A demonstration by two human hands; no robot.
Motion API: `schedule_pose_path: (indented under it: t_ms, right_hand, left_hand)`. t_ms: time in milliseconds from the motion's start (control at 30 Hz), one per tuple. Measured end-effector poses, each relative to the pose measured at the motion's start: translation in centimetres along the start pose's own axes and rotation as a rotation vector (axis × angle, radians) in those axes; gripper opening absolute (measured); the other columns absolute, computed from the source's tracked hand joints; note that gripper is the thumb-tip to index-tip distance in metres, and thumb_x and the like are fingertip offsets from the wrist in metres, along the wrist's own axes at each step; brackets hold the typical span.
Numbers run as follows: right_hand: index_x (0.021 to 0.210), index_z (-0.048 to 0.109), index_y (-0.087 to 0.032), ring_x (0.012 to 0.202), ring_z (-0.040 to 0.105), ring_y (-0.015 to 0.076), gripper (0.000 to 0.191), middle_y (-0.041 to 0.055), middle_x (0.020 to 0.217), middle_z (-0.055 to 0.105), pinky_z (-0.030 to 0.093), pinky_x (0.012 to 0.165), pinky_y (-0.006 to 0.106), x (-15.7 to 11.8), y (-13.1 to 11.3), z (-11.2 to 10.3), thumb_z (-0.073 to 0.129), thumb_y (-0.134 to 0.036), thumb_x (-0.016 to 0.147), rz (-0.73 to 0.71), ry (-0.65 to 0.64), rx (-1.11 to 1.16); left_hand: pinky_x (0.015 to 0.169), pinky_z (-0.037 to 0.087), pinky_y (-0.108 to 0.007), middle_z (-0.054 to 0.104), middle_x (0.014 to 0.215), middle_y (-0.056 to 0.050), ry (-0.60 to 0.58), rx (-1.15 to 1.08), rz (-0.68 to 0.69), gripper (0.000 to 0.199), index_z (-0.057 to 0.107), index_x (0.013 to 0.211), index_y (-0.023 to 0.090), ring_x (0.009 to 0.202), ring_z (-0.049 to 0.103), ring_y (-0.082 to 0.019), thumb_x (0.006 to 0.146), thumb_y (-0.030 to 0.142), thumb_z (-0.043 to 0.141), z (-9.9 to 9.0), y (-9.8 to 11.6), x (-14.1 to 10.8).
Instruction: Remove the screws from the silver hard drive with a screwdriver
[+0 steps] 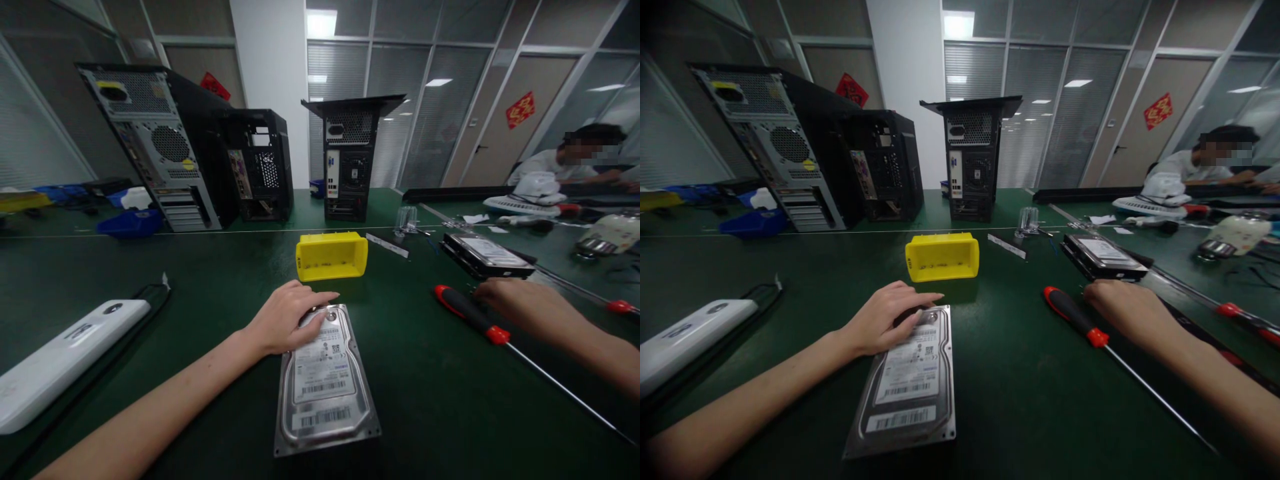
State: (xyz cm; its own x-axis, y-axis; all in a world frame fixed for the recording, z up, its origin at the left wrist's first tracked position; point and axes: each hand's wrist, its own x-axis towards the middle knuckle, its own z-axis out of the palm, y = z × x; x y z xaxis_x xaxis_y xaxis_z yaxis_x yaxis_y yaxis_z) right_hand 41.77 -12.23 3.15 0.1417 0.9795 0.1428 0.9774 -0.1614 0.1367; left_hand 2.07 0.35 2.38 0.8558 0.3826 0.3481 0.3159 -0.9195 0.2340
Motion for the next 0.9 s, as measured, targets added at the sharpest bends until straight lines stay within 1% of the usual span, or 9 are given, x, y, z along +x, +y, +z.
schedule_pose_path:
  t_ms: [100, 167, 233, 300, 400, 533, 600, 767, 900]
  right_hand:
    - [0.097, 0.067, -0.014, 0.089, 0.064, 0.0309, 0.031, 0.0163, 0.098, 0.068, 0.048, 0.073, 0.042, 0.1, -0.9, -1.1, 0.040, -0.026, 0.088, 0.023, 0.043, 0.097]
    - [0.100, 0.065, -0.014, 0.085, 0.064, 0.0271, 0.032, 0.0153, 0.098, 0.068, 0.049, 0.074, 0.039, 0.1, -2.3, -2.1, 0.041, -0.031, 0.090, 0.015, 0.073, 0.277]
    - [0.094, 0.066, -0.019, 0.079, 0.065, 0.0245, 0.032, 0.0121, 0.093, 0.069, 0.049, 0.073, 0.038, 0.2, -4.3, -3.2, 0.044, -0.041, 0.089, 0.038, 0.079, 0.472]
    - [0.092, 0.066, -0.019, 0.080, 0.066, 0.0216, 0.033, 0.0083, 0.090, 0.070, 0.051, 0.074, 0.035, 0.0, -6.9, -4.1, 0.053, -0.047, 0.083, -0.044, 0.029, 0.699]
    - [0.090, 0.067, -0.018, 0.079, 0.065, 0.0176, 0.030, 0.0062, 0.088, 0.069, 0.051, 0.072, 0.031, -0.6, -11.0, -5.2, 0.057, -0.045, 0.082, -0.152, 0.020, 0.847]
    - [0.083, 0.064, -0.016, 0.069, 0.061, 0.0121, 0.022, 0.0030, 0.077, 0.067, 0.049, 0.065, 0.025, -1.0, -15.4, -5.1, 0.063, -0.038, 0.079, -0.267, -0.251, 1.075]
    - [0.084, 0.062, -0.014, 0.065, 0.059, 0.0095, 0.022, 0.0020, 0.075, 0.066, 0.047, 0.059, 0.021, -0.9, -16.7, -4.4, 0.066, -0.035, 0.077, -0.254, -0.374, 1.170]
    - [0.082, 0.060, -0.012, 0.058, 0.058, 0.0063, 0.027, -0.0014, 0.064, 0.062, 0.047, 0.057, 0.018, -0.1, -18.1, -2.3, 0.072, -0.033, 0.071, -0.122, -0.563, 1.377]
    - [0.080, 0.062, -0.011, 0.054, 0.057, 0.0040, 0.026, -0.0025, 0.062, 0.063, 0.046, 0.055, 0.015, 0.4, -18.2, -2.0, 0.076, -0.028, 0.067, -0.070, -0.644, 1.458]
  left_hand:
    - [0.079, 0.043, -0.038, 0.069, 0.100, -0.007, 0.048, -0.047, -0.019, 0.039, 0.057, 0.121, 0.015, 0.085, 0.061, -0.020, 0.093, 0.031, 0.034, 0.1, -0.1, -0.2]
    - [0.080, 0.043, -0.038, 0.069, 0.102, -0.007, 0.083, -0.072, -0.043, 0.038, 0.059, 0.118, 0.015, 0.088, 0.061, -0.020, 0.093, 0.031, 0.036, 0.2, -0.1, -0.3]
    - [0.081, 0.044, -0.038, 0.069, 0.102, -0.007, 0.115, -0.105, -0.082, 0.037, 0.061, 0.117, 0.017, 0.089, 0.061, -0.021, 0.094, 0.032, 0.036, 0.4, -0.1, -0.4]
    - [0.081, 0.045, -0.038, 0.070, 0.102, -0.006, 0.147, -0.152, -0.117, 0.037, 0.062, 0.116, 0.018, 0.090, 0.062, -0.021, 0.095, 0.033, 0.034, 0.6, 0.0, -0.5]
    - [0.081, 0.045, -0.037, 0.070, 0.103, -0.005, 0.198, -0.211, -0.130, 0.037, 0.063, 0.114, 0.018, 0.088, 0.062, -0.020, 0.096, 0.034, 0.034, 0.9, 0.2, -0.6]
    - [0.079, 0.044, -0.037, 0.071, 0.103, -0.005, 0.256, -0.238, -0.163, 0.039, 0.063, 0.113, 0.017, 0.088, 0.063, -0.020, 0.096, 0.034, 0.033, 1.1, 0.3, -0.6]
    - [0.079, 0.043, -0.037, 0.071, 0.104, -0.004, 0.274, -0.245, -0.180, 0.038, 0.064, 0.112, 0.018, 0.090, 0.063, -0.021, 0.095, 0.034, 0.034, 1.2, 0.3, -0.6]
    - [0.078, 0.043, -0.035, 0.072, 0.103, -0.003, 0.327, -0.258, -0.169, 0.037, 0.067, 0.107, 0.020, 0.088, 0.065, -0.020, 0.094, 0.033, 0.035, 1.5, 0.2, -0.5]
    - [0.079, 0.043, -0.034, 0.073, 0.103, -0.004, 0.342, -0.255, -0.175, 0.037, 0.068, 0.104, 0.020, 0.088, 0.065, -0.020, 0.093, 0.033, 0.036, 1.6, 0.3, -0.5]
